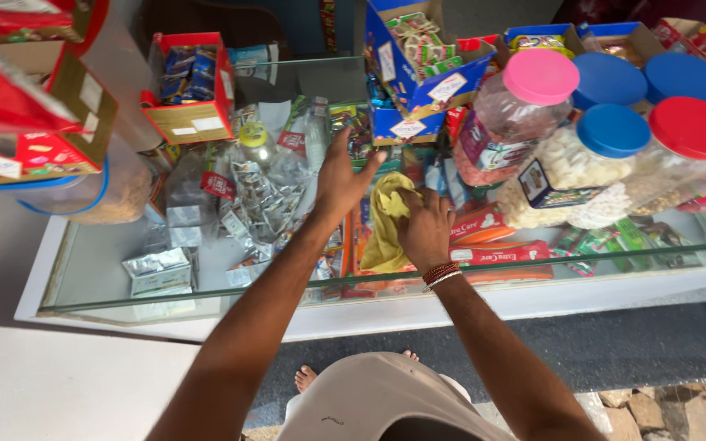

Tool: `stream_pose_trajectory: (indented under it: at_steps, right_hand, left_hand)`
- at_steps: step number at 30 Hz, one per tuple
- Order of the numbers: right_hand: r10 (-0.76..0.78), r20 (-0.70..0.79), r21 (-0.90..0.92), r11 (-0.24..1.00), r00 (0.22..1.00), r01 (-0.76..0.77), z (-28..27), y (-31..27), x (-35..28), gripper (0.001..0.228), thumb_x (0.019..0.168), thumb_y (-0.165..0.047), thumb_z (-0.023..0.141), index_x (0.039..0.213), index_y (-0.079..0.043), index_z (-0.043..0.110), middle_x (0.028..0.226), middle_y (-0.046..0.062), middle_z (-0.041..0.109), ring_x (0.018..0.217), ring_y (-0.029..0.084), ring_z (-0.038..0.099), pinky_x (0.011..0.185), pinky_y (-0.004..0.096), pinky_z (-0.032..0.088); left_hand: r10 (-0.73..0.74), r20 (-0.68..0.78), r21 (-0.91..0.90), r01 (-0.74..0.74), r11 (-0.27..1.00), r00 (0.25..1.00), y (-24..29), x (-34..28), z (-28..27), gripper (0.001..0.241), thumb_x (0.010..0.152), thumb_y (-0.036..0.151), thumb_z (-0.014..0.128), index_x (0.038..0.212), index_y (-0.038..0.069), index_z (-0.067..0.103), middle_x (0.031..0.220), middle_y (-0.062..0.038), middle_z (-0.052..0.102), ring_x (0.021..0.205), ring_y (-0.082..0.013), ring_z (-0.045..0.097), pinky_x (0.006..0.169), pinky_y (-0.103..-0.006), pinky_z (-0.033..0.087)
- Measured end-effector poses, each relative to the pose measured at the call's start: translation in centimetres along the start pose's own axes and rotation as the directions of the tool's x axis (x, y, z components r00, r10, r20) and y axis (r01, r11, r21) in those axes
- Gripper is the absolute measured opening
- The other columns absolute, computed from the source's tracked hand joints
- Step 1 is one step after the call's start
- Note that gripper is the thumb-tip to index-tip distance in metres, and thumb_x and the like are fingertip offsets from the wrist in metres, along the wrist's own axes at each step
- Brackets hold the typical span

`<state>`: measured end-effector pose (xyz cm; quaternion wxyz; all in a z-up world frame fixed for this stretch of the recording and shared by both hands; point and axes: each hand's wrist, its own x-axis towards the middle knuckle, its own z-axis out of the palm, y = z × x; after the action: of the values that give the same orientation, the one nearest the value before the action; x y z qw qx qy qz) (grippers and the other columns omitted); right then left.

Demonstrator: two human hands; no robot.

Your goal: The person wipes the glass surface of a retail display counter using a yellow cloth. They move various snack boxes and packets aside to reach the surface, wipe underneath, and then return the items to their original positions.

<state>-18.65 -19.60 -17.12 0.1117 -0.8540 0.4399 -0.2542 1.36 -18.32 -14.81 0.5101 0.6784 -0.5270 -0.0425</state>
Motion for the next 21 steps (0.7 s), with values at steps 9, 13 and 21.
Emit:
stream_pose_trajectory:
  at_steps: [9,13,21]
  right_hand:
    - [-0.122,0.246,-0.122,0.980,0.962,0.156,0.3,0.0,-2.5,0.089,0.078,-0.053,0.078,0.150,-0.015,0.043,0.151,0.023,0.043,0.140,0.036,0.043,0.106,0.064,0.026]
    - [-0.170,0.159,-0.125,0.974,0.973,0.191,0.6,0.7,-2.3,0.059,0.086,-0.032,0.071,0.141,-0.015,0.056,0.145,0.017,0.056,0.133,0.031,0.053,0.106,0.062,0.029]
    - [-0.166,-0.081,-0.100,0.982,0.983,0.157,2.3,1.4,-2.0,0.044,0.081,-0.008,0.065,0.124,-0.014,0.071,0.126,0.011,0.072,0.118,0.027,0.066,0.107,0.055,0.032]
  left_hand:
    - [0.093,0.075,0.114,-0.101,0.988,0.993,6.9,9.8,4.2,0.083,0.078,0.015,0.084,0.147,0.019,0.037,0.148,-0.047,0.030,0.091,-0.0486,0.071,0.071,-0.0488,0.063]
    - [0.123,0.128,0.223,-0.149,0.963,0.984,5.5,12.6,4.9,0.046,0.086,0.013,0.081,0.124,0.016,0.056,0.136,-0.030,0.053,0.094,-0.0434,0.073,0.078,-0.0500,0.061]
    - [0.245,0.062,0.246,-0.252,0.936,0.968,5.0,11.6,3.2,0.032,0.092,0.005,0.070,0.118,0.001,0.052,0.128,-0.027,0.061,0.096,-0.0456,0.072,0.078,-0.0522,0.060]
